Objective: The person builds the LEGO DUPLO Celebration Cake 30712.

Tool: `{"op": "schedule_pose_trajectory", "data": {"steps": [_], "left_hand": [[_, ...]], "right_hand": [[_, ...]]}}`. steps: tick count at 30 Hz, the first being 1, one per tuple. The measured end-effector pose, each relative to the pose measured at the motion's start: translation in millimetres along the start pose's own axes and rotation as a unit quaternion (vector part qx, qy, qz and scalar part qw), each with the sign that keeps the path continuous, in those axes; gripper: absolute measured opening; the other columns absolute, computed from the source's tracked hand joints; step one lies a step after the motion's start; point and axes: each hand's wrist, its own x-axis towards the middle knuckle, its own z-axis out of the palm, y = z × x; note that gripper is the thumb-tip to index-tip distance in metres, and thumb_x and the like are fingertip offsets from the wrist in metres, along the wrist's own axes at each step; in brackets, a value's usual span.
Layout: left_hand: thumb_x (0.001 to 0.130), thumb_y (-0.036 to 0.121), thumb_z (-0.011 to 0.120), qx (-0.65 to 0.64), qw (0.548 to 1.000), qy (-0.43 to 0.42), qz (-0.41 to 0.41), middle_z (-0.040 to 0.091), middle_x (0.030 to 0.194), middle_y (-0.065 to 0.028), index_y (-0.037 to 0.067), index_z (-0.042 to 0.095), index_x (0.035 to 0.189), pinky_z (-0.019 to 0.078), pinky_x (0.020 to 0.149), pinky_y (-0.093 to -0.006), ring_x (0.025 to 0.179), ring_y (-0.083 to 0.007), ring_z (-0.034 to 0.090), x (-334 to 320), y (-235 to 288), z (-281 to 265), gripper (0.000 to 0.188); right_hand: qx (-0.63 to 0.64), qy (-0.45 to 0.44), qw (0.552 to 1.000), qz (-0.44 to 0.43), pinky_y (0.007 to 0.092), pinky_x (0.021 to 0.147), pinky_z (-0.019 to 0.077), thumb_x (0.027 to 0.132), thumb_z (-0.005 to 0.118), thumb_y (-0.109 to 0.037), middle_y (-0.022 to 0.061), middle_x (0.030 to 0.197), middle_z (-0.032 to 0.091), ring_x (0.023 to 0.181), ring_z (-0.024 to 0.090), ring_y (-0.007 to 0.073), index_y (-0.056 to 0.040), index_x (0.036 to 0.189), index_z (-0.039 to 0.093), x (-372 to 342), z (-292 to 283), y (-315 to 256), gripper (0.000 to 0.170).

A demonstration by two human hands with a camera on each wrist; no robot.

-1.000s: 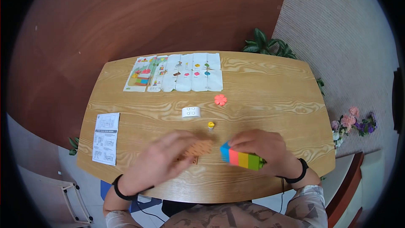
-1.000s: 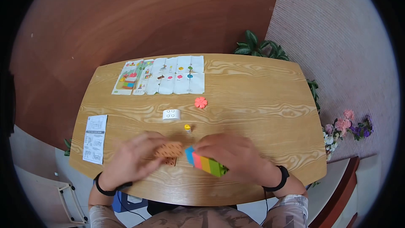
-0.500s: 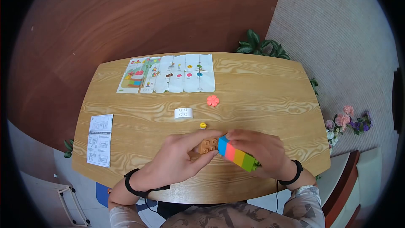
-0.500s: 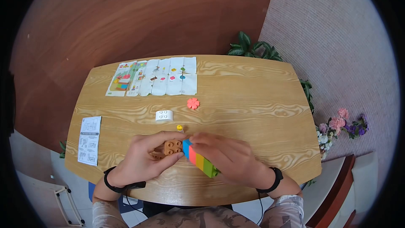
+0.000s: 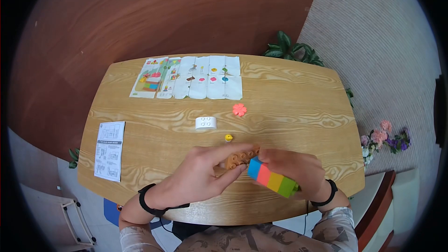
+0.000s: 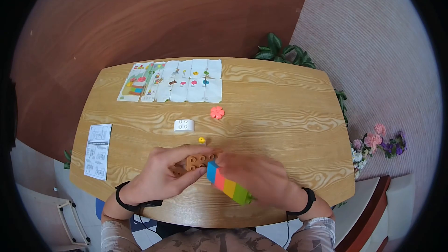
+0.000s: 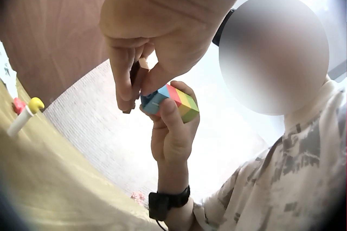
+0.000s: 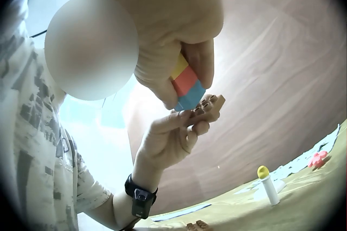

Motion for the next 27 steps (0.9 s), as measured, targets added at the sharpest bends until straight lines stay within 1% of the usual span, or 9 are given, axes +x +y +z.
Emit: {"op": "schedule_pose_trajectory", "data": {"steps": [4,7,11,15,17,19,22,25,27], "left_hand": [[0.089,-0.003,0.074,-0.001,0.998,-0.044,-0.034,0.078,0.095,-0.0113,0.002,0.067,0.138,0.0502,0.054,-0.0256,0.062,-0.0106,0.066,0,9,-4,0.050],[0.089,0.000,0.074,-0.010,0.998,-0.052,-0.035,0.074,0.084,-0.0094,0.003,0.064,0.142,0.0446,0.052,-0.0262,0.055,-0.0110,0.057,-1,11,-2,0.054],[0.089,0.002,0.075,-0.008,0.998,-0.051,-0.026,0.067,0.074,-0.0080,0.004,0.061,0.146,0.0447,0.052,-0.0273,0.054,-0.0124,0.056,-2,4,3,0.058],[0.088,0.005,0.079,0.005,0.998,-0.056,-0.022,0.064,0.072,-0.0079,0.002,0.060,0.146,0.0445,0.052,-0.0280,0.053,-0.0131,0.055,-2,6,3,0.061],[0.088,0.011,0.082,0.010,0.998,-0.058,-0.019,0.068,0.084,-0.0126,0.001,0.058,0.147,0.0502,0.060,-0.0318,0.063,-0.0208,0.062,-3,7,3,0.065],[0.088,0.020,0.086,0.022,0.997,-0.066,-0.023,0.075,0.111,-0.0218,-0.001,0.054,0.146,0.0616,0.074,-0.0392,0.083,-0.0360,0.076,-5,12,2,0.070],[0.084,0.030,0.091,0.031,0.997,-0.058,-0.035,0.075,0.104,-0.0216,0.000,0.051,0.149,0.0607,0.072,-0.0391,0.079,-0.0361,0.075,-8,8,6,0.082],[0.085,0.035,0.090,0.028,0.985,-0.110,-0.132,0.073,0.096,-0.0225,0.001,0.042,0.154,0.0596,0.071,-0.0389,0.077,-0.0368,0.074,-3,8,2,0.090],[0.084,0.030,0.092,0.024,0.987,-0.105,-0.117,0.070,0.086,-0.0134,0.006,0.037,0.159,0.0515,0.062,-0.0331,0.064,-0.0223,0.063,-3,1,4,0.096]], "right_hand": [[-0.027,0.015,0.999,-0.023,0.0352,0.089,0.0637,0.086,0.075,-0.004,0.0200,0.121,0.075,0.108,0.076,0.0304,-0.0002,0.118,0.069,1,4,-2,0.034],[-0.049,0.037,0.998,-0.018,0.0355,0.086,0.0646,0.086,0.076,-0.005,0.0200,0.118,0.076,0.105,0.077,0.0314,0.0005,0.118,0.067,3,6,-1,0.034],[-0.066,0.043,0.996,-0.038,0.0356,0.081,0.0652,0.086,0.076,-0.005,0.0196,0.115,0.075,0.103,0.077,0.0323,0.0006,0.118,0.066,4,13,1,0.034],[-0.088,0.049,0.994,-0.039,0.0357,0.080,0.0649,0.086,0.077,-0.005,0.0191,0.115,0.075,0.102,0.077,0.0316,-0.0002,0.119,0.065,2,17,0,0.035],[-0.077,0.053,0.995,-0.037,0.0359,0.080,0.0648,0.086,0.077,-0.005,0.0191,0.116,0.075,0.102,0.077,0.0315,-0.0006,0.120,0.065,2,18,1,0.036],[-0.057,0.054,0.996,-0.037,0.0363,0.081,0.0647,0.086,0.077,-0.006,0.0194,0.116,0.075,0.102,0.077,0.0316,-0.0009,0.121,0.065,0,19,2,0.037],[-0.031,0.029,0.999,-0.026,0.0372,0.083,0.0642,0.084,0.081,-0.009,0.0183,0.119,0.075,0.102,0.077,0.0319,-0.0016,0.124,0.065,-4,21,10,0.044],[-0.017,-0.013,0.998,0.056,0.0381,0.083,0.0637,0.080,0.086,-0.012,0.0152,0.120,0.075,0.100,0.077,0.0314,-0.0044,0.127,0.066,-1,18,6,0.052],[0.027,-0.027,0.993,0.110,0.0393,0.082,0.0632,0.078,0.089,-0.014,0.0132,0.119,0.075,0.100,0.076,0.0313,-0.0064,0.128,0.066,1,15,7,0.056]]}}
